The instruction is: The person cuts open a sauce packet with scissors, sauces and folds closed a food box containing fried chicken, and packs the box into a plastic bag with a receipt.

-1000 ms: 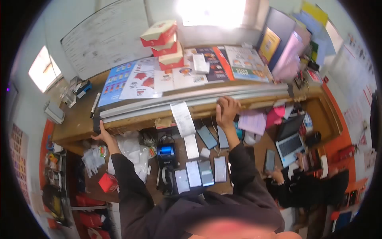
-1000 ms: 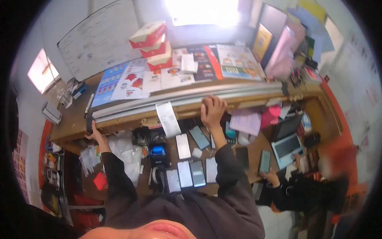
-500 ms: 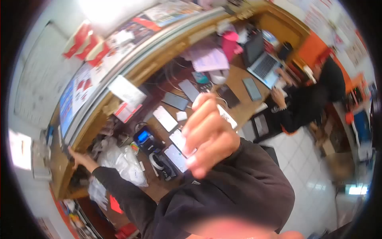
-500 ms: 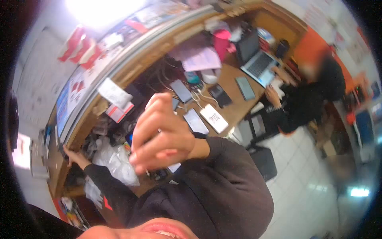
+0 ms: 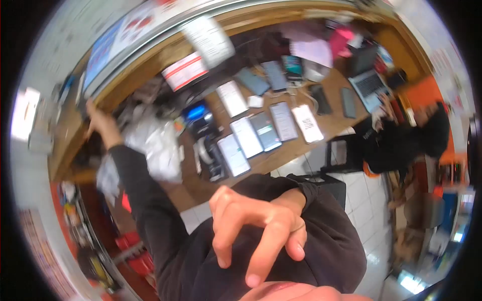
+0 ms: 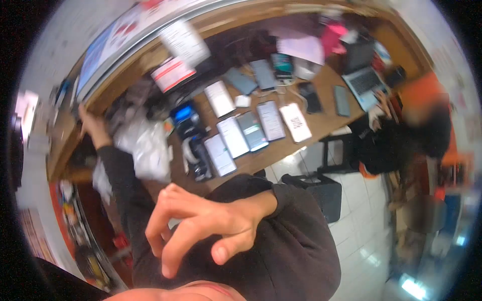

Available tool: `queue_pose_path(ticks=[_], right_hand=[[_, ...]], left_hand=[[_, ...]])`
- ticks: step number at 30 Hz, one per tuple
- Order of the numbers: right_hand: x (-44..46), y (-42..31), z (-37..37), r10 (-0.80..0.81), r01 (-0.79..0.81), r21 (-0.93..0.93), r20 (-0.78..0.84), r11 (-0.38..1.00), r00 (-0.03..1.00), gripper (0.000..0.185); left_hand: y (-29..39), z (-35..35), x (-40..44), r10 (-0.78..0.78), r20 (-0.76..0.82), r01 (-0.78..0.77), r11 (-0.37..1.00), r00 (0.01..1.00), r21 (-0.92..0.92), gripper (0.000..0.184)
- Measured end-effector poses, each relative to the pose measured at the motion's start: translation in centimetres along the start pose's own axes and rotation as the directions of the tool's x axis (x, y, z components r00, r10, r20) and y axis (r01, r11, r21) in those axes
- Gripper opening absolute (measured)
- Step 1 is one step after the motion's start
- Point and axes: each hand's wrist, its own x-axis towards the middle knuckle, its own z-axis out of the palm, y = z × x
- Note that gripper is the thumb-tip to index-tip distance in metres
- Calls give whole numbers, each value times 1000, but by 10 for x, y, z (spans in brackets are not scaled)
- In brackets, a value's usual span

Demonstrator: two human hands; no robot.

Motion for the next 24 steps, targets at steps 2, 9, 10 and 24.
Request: queue_pose_path(ticks=[2, 9, 10, 24], right_hand=[[10, 34, 23, 31, -43, 190, 67, 981, 997, 52], [54, 140, 79, 140, -280, 584, 275, 762, 951, 55], [57, 151, 87, 178, -319, 630, 278, 708, 944, 55], [92, 355, 85, 712, -714, 132, 71, 688, 699, 34]], left_hand=[[10, 10, -14, -44, -15, 44, 999, 999, -23, 56], [17, -43, -56, -8, -6, 7, 1000, 1000, -10, 109], [12, -67, -65, -42, -3, 42, 999, 999, -3, 101], [-84, -269, -148, -452, -272, 490, 867, 849, 88, 31]])
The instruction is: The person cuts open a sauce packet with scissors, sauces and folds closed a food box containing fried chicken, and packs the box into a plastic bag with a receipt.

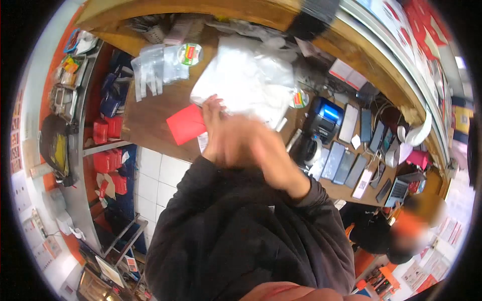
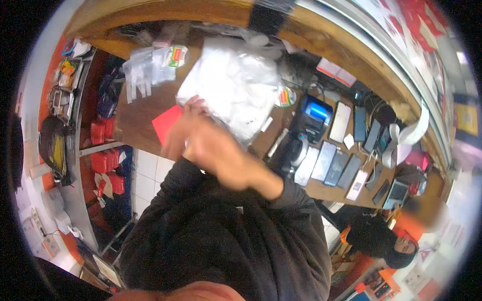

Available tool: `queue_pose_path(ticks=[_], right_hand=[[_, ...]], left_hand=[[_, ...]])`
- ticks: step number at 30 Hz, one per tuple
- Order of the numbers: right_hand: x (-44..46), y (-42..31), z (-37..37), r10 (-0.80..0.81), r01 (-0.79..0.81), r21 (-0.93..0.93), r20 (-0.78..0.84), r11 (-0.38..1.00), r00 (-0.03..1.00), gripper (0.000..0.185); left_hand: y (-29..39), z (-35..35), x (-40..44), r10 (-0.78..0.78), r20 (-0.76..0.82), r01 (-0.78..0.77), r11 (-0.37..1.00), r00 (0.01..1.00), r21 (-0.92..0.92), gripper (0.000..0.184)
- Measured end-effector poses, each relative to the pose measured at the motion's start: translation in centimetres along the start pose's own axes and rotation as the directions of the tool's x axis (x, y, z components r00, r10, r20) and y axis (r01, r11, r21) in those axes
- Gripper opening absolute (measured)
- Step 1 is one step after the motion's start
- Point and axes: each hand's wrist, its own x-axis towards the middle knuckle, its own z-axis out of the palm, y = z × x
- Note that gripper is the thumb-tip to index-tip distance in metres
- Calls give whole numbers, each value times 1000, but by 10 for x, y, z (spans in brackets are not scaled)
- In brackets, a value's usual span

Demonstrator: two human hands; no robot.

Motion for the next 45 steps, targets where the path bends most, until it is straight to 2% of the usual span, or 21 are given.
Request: queue_pose_path(ticks=[2, 3, 4, 5, 9, 12, 18, 21, 24, 27, 30, 33, 37, 38, 39, 40, 41, 42, 43, 44, 45], right_hand=[[35, 72, -43, 162, -247, -353, -253, 902, 954, 20], [38, 124, -76, 138, -309, -571, -323, 761, 936, 12], [32, 175, -107, -64, -230, -866, -286, 443, 956, 9], [32, 189, -119, -107, -192, -962, -215, 194, 971, 14], [36, 218, -137, -32, -186, -978, -184, -99, 982, 20], [36, 226, -154, 2, -228, -970, -229, 81, 973, 15], [33, 213, -169, 24, -242, -813, -271, 530, 962, 10], [36, 214, -168, -104, -165, -872, -238, 461, 966, 10], [38, 211, -165, -38, -250, -813, -316, 527, 948, 13], [36, 207, -161, 46, -289, -794, -314, 534, 948, 13], [28, 204, -164, 68, -243, -725, -262, 644, 963, 12], [22, 201, -166, 117, -274, -760, -255, 590, 960, 13], [32, 227, -173, 41, -353, -690, -425, 632, 904, 15], [38, 232, -172, 64, -405, -581, -517, 706, 854, 17], [41, 246, -172, -131, -311, -712, -492, 629, 860, 21], [47, 211, -143, -11, -483, -801, -519, 353, 854, 15], [46, 193, -123, -121, -302, -938, -325, 172, 938, 17], [44, 176, -101, -106, -203, -966, -222, 161, 969, 20], [41, 163, -67, -199, -248, -942, -294, 228, 935, 23], [40, 152, -55, -123, -195, -927, -245, 321, 962, 16], [33, 128, -32, -89, -186, -839, -267, 512, 960, 10]], left_hand=[[-11, 9, -3, 201, -44, -200, 979, 979, 26, 26], [-16, 8, -3, 203, -5, -203, 977, 979, 64, 23], [-15, 11, -5, 164, 3, -164, 985, 987, 54, 22], [-18, 13, -6, 171, 34, -172, 985, 985, 17, 21], [-43, 20, -1, 140, 82, -142, 990, 987, 22, 20], [-53, 25, 4, 58, 141, -56, 998, 988, -18, 22], [-57, 40, 20, 171, 252, -224, 954, 953, 198, 27], [-59, 47, 11, 249, 243, -317, 898, 938, 304, 27], [-67, 48, 12, 158, 97, -174, 965, 983, 197, 35], [-72, 52, 32, 294, -79, -278, 946, 953, 168, 36], [-63, 49, 46, 11, -181, 17, 988, 983, 156, 45], [-64, 54, 49, 168, -280, -115, 974, 945, 195, 55], [-79, 54, 54, 340, -234, -287, 929, 911, 235, 48], [-79, 54, 53, 295, -228, -230, 935, 928, 270, 45], [-79, 53, 51, 250, -226, -174, 935, 942, 308, 43], [-79, 53, 54, 208, -229, -120, 930, 951, 348, 43], [-98, 50, 69, 244, -138, -155, 874, 960, 461, 44], [-108, 51, 75, 251, -82, -172, 833, 965, 526, 44], [-111, 51, 76, 267, -50, -193, 800, 962, 569, 45], [-112, 52, 73, 278, -43, -202, 786, 960, 584, 45], [-114, 51, 69, 293, -44, -211, 778, 955, 591, 46]])
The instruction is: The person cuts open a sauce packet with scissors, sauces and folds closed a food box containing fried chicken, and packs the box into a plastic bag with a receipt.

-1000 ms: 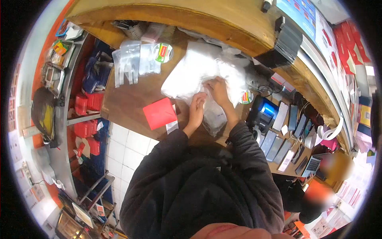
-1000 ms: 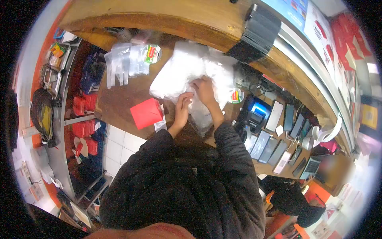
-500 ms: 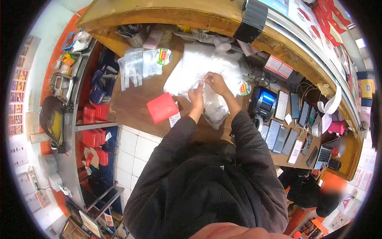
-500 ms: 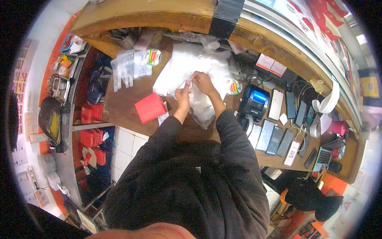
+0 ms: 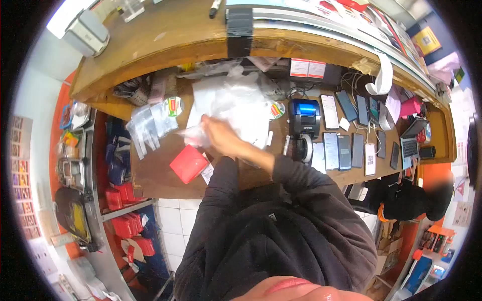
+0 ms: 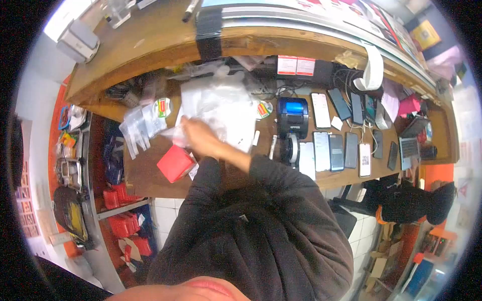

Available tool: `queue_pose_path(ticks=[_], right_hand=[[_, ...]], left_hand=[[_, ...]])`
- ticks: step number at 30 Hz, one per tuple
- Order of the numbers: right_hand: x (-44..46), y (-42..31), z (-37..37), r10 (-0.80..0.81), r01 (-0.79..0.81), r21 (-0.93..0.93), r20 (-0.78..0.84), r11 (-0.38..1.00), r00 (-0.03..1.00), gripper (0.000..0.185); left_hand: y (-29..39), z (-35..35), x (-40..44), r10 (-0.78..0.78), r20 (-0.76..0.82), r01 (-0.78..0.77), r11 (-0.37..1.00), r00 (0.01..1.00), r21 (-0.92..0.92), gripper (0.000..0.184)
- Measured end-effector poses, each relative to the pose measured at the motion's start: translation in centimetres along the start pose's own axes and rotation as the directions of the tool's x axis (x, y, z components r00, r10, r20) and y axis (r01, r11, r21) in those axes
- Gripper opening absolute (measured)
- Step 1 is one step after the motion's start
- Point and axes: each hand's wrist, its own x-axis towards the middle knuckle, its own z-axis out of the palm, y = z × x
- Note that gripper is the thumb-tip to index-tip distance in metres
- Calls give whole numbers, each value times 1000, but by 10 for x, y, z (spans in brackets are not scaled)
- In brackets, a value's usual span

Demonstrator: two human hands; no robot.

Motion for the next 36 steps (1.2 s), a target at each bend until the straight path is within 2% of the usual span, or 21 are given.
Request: queue_pose_path(ticks=[2, 3, 4, 7, 8, 9, 10, 11, 13, 14, 15, 16, 20, 23, 26, 28, 31, 33, 34, 35, 36], right_hand=[[-24, -65, -46, 60, -107, 369, 135, 923, 989, 23], [-36, -91, -70, -22, 7, 531, 22, 847, 1000, 29], [-48, -103, -87, 11, 12, 647, -31, 762, 999, 32], [-83, -110, -143, 160, 92, 812, -223, 576, 962, 27], [-92, -103, -153, 232, 124, 909, -231, 398, 945, 26], [-102, -88, -161, 132, 228, 913, -286, 338, 949, 28], [-113, -80, -169, 258, 176, 920, -276, 351, 926, 35], [-125, -68, -174, 294, 100, 801, -329, 590, 897, 50], [-160, -45, -179, 458, -140, 743, -242, 654, 856, 45], [-179, -27, -182, 534, -279, 750, -115, 599, 838, 43], [-198, -8, -184, 600, -411, 738, 10, 535, 800, 41], [-219, 8, -182, 668, -395, 814, 12, 425, 744, 39], [-269, 32, -180, 938, -180, 983, 33, 32, 346, 37], [-292, 32, -199, 880, -105, 994, 30, 23, 474, 38], [-295, 18, -209, 920, -44, 996, -55, 78, 387, 35], [-304, 21, -212, 935, -14, 996, -78, 88, 346, 33], [-298, -7, -220, 979, -114, 972, -199, 204, 51, 34], [-327, 11, -219, 965, -114, 961, -241, 252, 102, 42], [-346, 25, -219, 953, -90, 958, -257, 273, 161, 43], [-356, 31, -219, 938, -69, 954, -270, 291, 218, 44], [-349, 22, -223, 956, -70, 956, -277, 284, 99, 42]], left_hand=[[4, -1, -9, 26, -17, -26, 999, 1000, 20, 47], [6, -4, -14, 35, -36, -34, 999, 999, 29, 48], [13, -7, -18, 46, -46, -45, 998, 998, 41, 49], [23, -15, -31, 79, -109, -71, 995, 991, 76, 52], [19, -17, -34, 85, -133, -74, 994, 987, 86, 53], [22, -19, -38, 95, -162, -80, 992, 982, 97, 54], [25, -21, -43, 105, -191, -85, 990, 976, 112, 56], [28, -23, -49, 113, -223, -87, 988, 968, 124, 57], [38, -29, -61, 139, -302, -97, 984, 943, 151, 59], [40, -31, -66, 159, -347, -103, 979, 924, 175, 61], [42, -33, -70, 196, -399, -121, 971, 896, 205, 62], [47, -35, -74, 234, -459, -135, 962, 857, 238, 63], [53, -39, -67, 429, -584, -177, 881, 689, 438, 69], [52, -34, -45, 631, -312, -332, 691, 710, 642, 54], [81, -45, -50, 446, 143, -449, 721, 884, 529, 61], [64, -42, -42, 491, 55, -418, 671, 870, 613, 64], [62, -32, -42, 641, -164, -434, 664, 749, 609, 66], [75, -31, -36, 686, -262, -526, 703, 679, 479, 69], [89, -34, -35, 668, -212, -541, 717, 714, 439, 73], [110, -41, -33, 507, -113, -430, 812, 854, 395, 69], [133, -48, -29, 318, -6, -293, 883, 948, 367, 65]])
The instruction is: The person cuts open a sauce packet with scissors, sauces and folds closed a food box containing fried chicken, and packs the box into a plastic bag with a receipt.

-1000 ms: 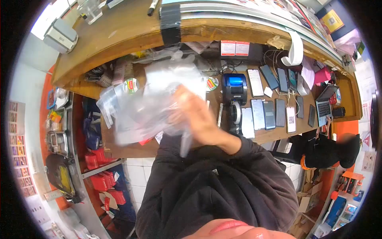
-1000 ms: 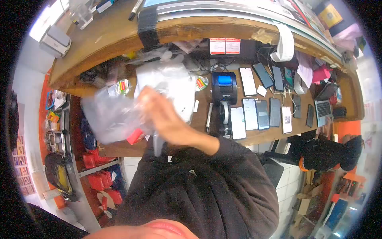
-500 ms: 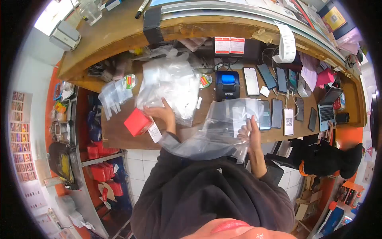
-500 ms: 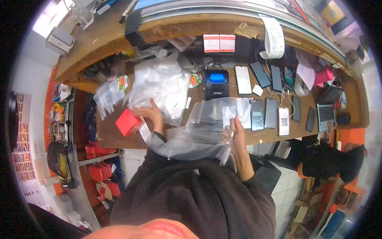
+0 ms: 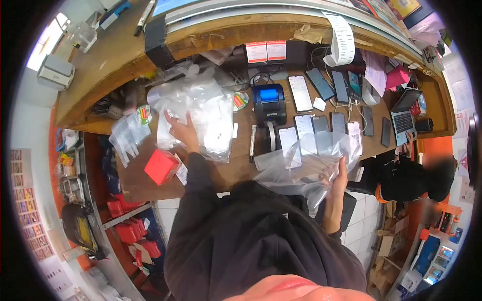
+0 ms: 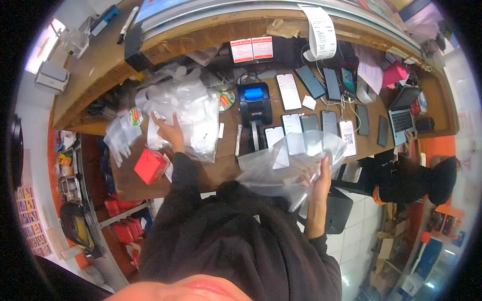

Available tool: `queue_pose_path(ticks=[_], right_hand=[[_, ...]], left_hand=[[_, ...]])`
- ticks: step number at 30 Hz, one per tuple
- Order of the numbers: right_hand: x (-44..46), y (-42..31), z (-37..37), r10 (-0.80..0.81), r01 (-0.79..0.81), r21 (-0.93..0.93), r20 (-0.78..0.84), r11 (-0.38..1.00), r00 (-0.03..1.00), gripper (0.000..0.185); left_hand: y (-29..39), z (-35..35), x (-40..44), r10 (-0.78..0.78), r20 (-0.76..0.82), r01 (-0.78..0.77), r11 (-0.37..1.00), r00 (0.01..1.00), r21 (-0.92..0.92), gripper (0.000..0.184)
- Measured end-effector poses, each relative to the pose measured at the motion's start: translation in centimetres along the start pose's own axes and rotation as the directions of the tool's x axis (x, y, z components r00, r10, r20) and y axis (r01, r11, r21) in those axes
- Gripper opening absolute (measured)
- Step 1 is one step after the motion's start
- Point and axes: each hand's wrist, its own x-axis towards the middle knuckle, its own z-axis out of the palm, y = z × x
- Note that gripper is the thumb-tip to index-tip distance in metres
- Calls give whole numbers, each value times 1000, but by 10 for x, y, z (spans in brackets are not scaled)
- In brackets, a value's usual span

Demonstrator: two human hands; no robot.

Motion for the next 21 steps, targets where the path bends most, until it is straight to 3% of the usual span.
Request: queue_pose_path(ticks=[2, 4, 5, 7, 8, 11, 13, 15, 18, 21], right_hand=[[-2, -7, -1, -56, 56, 13, 1, 998, 998, 41], [3, -18, 2, -97, 94, -36, -69, 995, 993, 41], [14, -18, -7, -122, 121, -23, -48, 992, 991, 44], [12, -28, 19, -255, 242, -80, -303, 967, 918, 46], [23, -29, 9, -275, 261, -88, -233, 961, 933, 47], [42, -42, 3, -313, 315, -9, -150, 949, 938, 49], [32, -49, 30, -316, 319, 1, -129, 948, 940, 44], [38, -50, 38, -301, 303, 44, -38, 952, 953, 41], [34, -48, 60, -285, 285, 16, -23, 958, 958, 37], [31, -48, 61, -303, 304, -23, 22, 952, 953, 37]], left_hand=[[0, 5, 20, 44, 102, -36, 996, 994, -80, 56], [-26, 7, 33, 392, -104, -404, 905, 914, -134, 48], [-32, -1, 30, 360, -159, -385, 906, 919, -173, 46], [-27, -21, 18, 295, -275, -361, 902, 915, -235, 43], [-10, -45, 4, 250, -280, -310, 931, 927, -194, 42], [-35, -64, -18, 253, -61, -259, 907, 966, -333, 38], [-60, -52, -20, 383, 164, -348, 914, 909, -208, 34], [-67, -31, -16, 317, 366, -326, 944, 875, -39, 27], [-58, 2, -15, 238, 471, -363, 911, 849, 194, 18], [-50, 36, -1, 195, 423, -346, 883, 885, 318, 15]])
